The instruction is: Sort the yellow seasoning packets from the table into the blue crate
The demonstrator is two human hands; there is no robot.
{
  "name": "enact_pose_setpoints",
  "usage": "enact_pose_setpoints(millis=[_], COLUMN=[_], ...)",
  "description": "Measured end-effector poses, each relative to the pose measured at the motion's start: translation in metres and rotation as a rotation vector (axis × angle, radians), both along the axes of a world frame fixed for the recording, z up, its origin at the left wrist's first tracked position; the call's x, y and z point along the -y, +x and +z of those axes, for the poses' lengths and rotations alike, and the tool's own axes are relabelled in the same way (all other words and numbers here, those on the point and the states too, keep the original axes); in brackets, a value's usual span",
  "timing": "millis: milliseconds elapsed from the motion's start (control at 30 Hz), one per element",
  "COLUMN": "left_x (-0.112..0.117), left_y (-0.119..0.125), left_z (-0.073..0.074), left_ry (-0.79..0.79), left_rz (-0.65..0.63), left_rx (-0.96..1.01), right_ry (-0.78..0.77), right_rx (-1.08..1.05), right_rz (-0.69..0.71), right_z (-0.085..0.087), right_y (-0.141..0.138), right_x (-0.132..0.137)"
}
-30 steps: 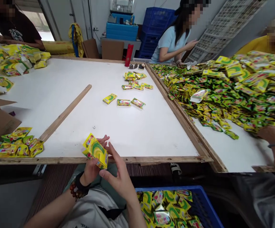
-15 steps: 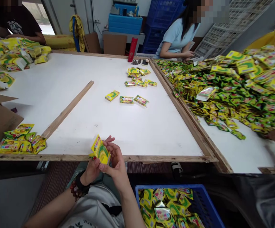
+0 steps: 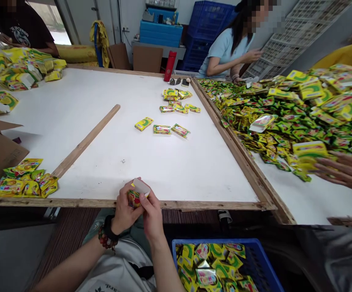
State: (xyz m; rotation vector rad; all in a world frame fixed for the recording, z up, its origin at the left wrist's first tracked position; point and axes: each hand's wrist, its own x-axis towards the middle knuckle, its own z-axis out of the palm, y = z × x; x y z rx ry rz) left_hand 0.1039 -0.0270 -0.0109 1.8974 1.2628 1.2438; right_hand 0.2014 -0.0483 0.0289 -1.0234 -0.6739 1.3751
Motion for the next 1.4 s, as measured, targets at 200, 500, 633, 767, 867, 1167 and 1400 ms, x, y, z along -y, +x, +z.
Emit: enact_pose_setpoints(millis=[200, 500, 633, 767, 867, 1167, 1400], left_x=[0.002, -0.002, -0.004, -0.004, -0.004, -0.004, -0.008], left_y=[-0.003, -0.004, -0.002, 0.000, -0.002, -0.008, -0.009], left_z=[-0.015, 0.011, 0.008, 0.003, 0.004, 0.014, 0.014], left_ry=[0.064, -0.102, -0.133, -0.137, -0.147, -0.043, -0.117], left_rz=[-0.042, -0.103, -0.107, -0.060, -0.067, -0.281, -0.209], left_rx=[-0.021, -0.008, -0.079, -0.084, -0.033, -0.035, 0.121], right_ry=[-0.018, 0.310, 0.248, 0.301, 0.443, 0.429, -0.289], right_rx=[-0.116, 0.652, 0.768, 0.789, 0.871, 1.199, 1.896], right_rz=[0.079, -0.012, -0.110, 0.016, 0.143, 0.092, 0.037], right_z=[0.009, 0.010, 0.012, 0.018, 0.017, 0.018, 0.013], right_y=[0.003, 0.002, 0.006, 0.013, 0.015, 0.030, 0.112], right_x=[0.001, -0.002, -0.004, -0.009, -0.010, 0.025, 0.070])
